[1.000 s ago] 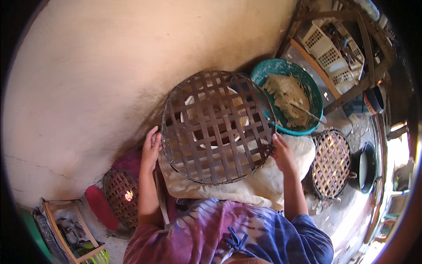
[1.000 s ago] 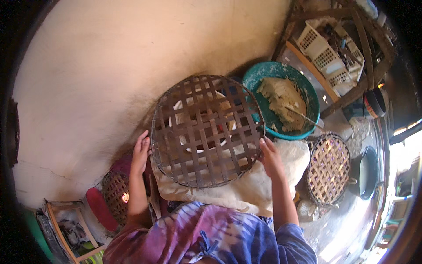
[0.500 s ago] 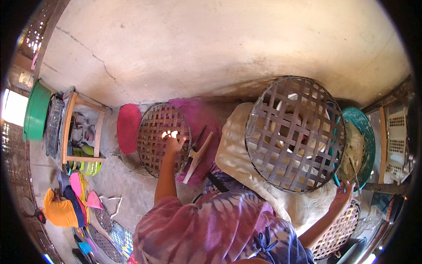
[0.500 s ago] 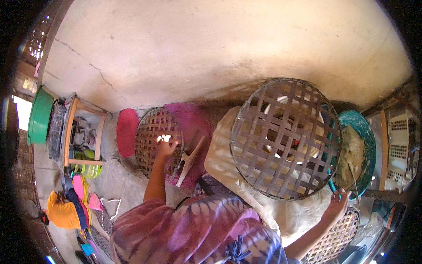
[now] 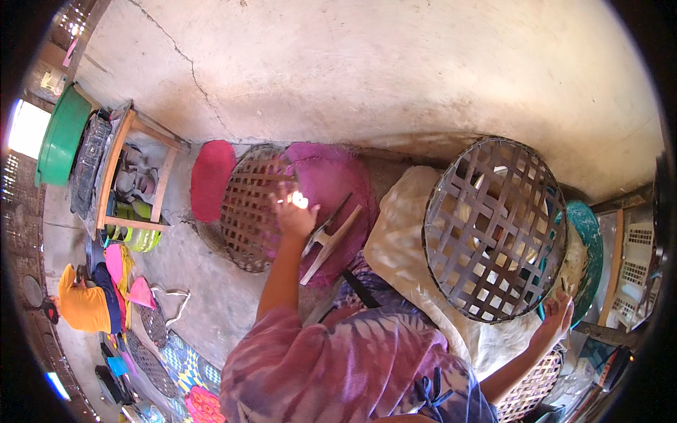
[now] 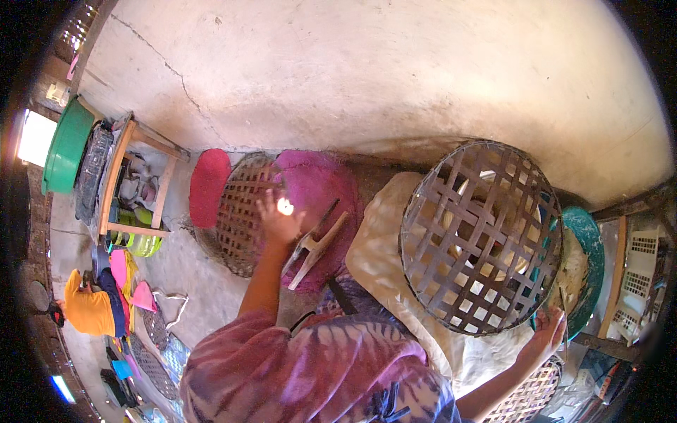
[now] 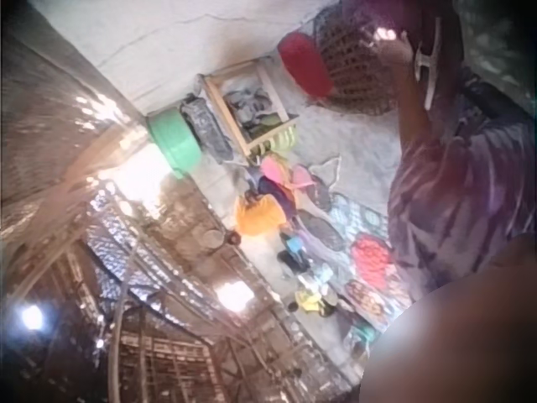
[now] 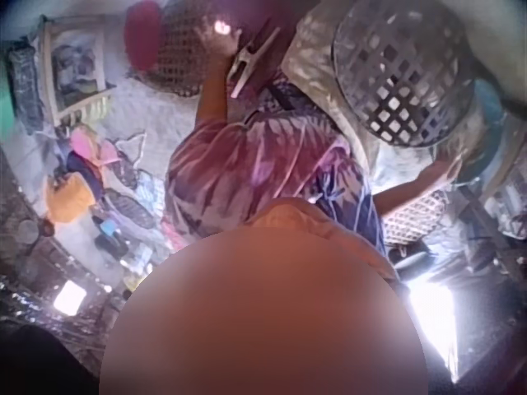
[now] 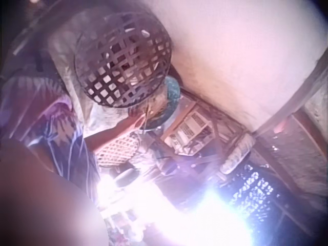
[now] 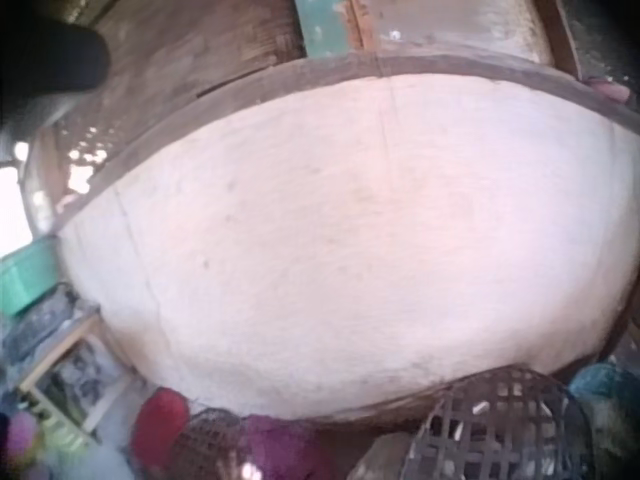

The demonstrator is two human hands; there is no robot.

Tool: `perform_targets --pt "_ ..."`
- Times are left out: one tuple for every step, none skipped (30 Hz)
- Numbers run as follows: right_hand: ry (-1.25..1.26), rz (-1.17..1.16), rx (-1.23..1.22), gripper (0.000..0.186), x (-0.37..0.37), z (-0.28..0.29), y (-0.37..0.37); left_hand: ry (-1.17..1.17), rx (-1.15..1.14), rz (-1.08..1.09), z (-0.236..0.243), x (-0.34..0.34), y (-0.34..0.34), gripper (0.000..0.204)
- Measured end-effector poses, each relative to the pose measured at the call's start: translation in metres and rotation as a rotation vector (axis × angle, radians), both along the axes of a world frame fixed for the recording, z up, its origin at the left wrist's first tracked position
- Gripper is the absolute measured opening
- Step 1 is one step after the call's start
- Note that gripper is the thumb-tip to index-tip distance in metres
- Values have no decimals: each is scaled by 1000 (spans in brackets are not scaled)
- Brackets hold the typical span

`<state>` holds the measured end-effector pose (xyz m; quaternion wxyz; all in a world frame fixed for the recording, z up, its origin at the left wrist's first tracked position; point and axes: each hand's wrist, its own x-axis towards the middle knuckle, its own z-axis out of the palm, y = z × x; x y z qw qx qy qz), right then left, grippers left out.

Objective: The person scoops dough from a green basin and loads it into a handheld extruder. They then press the extruder to form thin noodle strands into spiral shapes on a pink mat inside a woven tray. The person repeats this process, filling the tray with multiple noodle spirals.

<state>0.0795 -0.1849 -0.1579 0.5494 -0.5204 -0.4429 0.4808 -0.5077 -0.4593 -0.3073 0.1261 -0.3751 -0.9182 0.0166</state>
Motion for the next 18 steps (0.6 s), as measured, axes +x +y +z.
perform_targets --pt "-37 -51 -15 28 2 1 -1 -72 -194 121 4 -7 -16 46" --pt "-68 -47 -5 27 4 4 -4 -92 -326 212 7 -13 -34 51" --pt "-97 -79 -16 27 5 5 -7 -104 -429 301 9 -15 -54 52" --pt "-138 -10 5 26 5 7 -8 -35 -500 370 9 -14 -70 53" --pt "-139 18 15 26 3 9 -10 -31 -539 424 9 -14 -82 54" --pt "-149 -2 14 26 0 11 -12 -26 -576 480 8 -12 -92 55" --pt "-153 -25 19 26 -6 13 -13 -92 -648 557 7 -9 -94 56" --pt "-159 -21 32 26 -14 15 -14 -138 -475 457 3 -3 -92 60" --pt "-169 -19 43 26 -24 17 -15 -180 -315 350 -2 7 -85 64" --pt "-178 -17 54 25 -35 19 -16 -446 -217 195 -11 14 -67 66" --pt "-196 52 59 24 -47 22 -19 -651 -94 42 -19 21 -49 68" --pt "-212 122 67 23 -60 25 -22 -546 15 -93 -30 40 -36 69" --pt "-228 192 78 23 -74 29 -25 -418 177 -249 -41 57 -22 70" --pt "-221 247 87 23 -89 30 -31 -426 73 -155 -51 59 -13 72" --pt "-248 297 119 24 -103 33 -36 -390 31 -111 -61 61 -2 75" --pt "-222 369 126 23 -116 36 -42 -369 -21 -64 -68 61 5 77" --pt "-199 443 133 23 -128 39 -48 -397 -39 -62 -71 58 8 78" --pt "-143 497 124 22 -138 41 -55 -437 -70 -56 -68 51 9 78"
